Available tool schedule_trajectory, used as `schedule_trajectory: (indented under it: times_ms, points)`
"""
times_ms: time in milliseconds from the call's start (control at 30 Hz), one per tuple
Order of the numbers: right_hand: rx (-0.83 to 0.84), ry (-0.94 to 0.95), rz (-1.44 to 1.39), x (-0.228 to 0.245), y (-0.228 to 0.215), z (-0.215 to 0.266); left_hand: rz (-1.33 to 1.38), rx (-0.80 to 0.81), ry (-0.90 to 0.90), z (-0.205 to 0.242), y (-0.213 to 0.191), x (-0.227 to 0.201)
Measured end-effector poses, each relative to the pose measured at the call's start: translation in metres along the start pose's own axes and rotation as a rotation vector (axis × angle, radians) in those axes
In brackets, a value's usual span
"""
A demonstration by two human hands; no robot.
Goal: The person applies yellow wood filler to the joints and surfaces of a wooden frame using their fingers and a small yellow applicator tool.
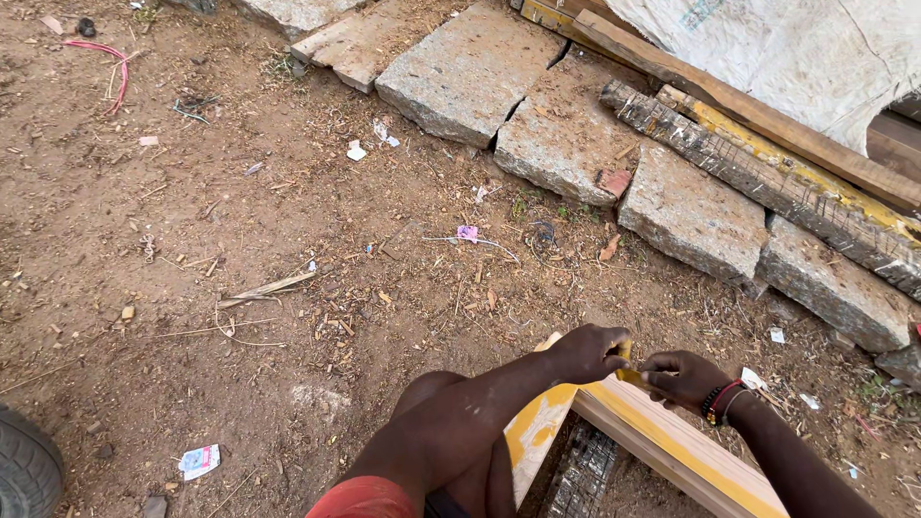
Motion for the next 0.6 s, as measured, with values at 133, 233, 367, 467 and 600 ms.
schedule_trajectory:
  times_ms: [133,233,367,467,600]
  points:
    - [-0.032,0.045,0.069,-0.008,-0.005,0.002,-0.007,0.024,0.035,-0.003,0.005,-0.002]
    - [0.021,0.017,-0.025,-0.015,-0.001,-0.002,-0.054,0.028,0.037,-0.003,0.009,-0.004]
    - [0.009,0.088,0.031,-0.023,0.007,-0.001,-0.018,0.061,-0.019,0.001,0.018,-0.006]
    - [0.018,0.088,0.090,-0.021,0.009,0.000,-0.024,0.057,-0.033,0.003,0.019,-0.006]
    - [0.029,0.070,0.110,-0.018,0.011,0.000,-0.037,0.060,0.015,0.003,0.021,-0.007]
Point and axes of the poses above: each hand's wrist, its own z-axis away from the middle knuckle, its own y-axis out of the palm, x = y × z, the point moved 8 cm from there along -z, towards the middle knuckle, and after that the axes turned 9 degrees about -x, right-handed, at the moved point
